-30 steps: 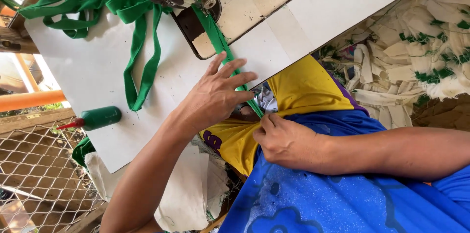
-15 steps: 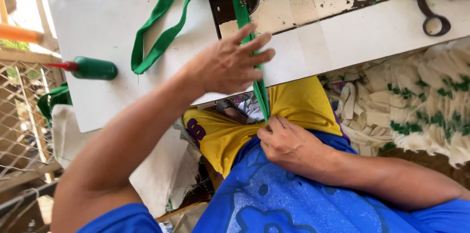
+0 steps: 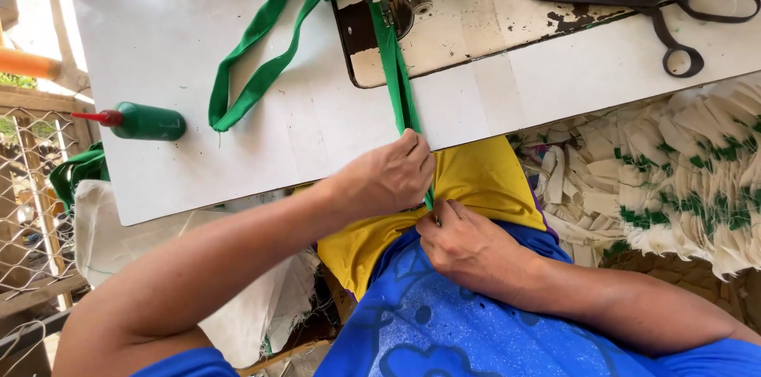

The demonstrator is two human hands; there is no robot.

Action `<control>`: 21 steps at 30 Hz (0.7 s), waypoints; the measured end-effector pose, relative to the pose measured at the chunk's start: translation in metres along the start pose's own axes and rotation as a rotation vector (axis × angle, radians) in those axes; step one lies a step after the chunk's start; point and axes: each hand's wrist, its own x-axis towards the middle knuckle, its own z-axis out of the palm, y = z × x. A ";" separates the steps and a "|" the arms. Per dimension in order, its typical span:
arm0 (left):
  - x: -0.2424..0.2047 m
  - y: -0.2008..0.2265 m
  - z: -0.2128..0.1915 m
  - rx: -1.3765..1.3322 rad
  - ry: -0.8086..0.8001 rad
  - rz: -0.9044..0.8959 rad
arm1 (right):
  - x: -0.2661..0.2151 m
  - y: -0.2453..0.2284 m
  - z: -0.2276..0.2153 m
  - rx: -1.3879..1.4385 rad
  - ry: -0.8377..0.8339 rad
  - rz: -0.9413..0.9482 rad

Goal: Folding and sewing green fabric strips using an industrial sewing machine.

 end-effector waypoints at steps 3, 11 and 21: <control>-0.006 0.005 -0.004 0.053 0.169 -0.144 | 0.002 -0.003 0.006 -0.014 0.041 -0.003; -0.012 -0.091 0.056 -0.184 0.117 -0.261 | 0.002 -0.002 0.004 -0.015 0.009 -0.003; -0.038 -0.055 0.053 -0.163 0.372 -0.362 | -0.003 -0.006 0.026 -0.066 0.182 -0.007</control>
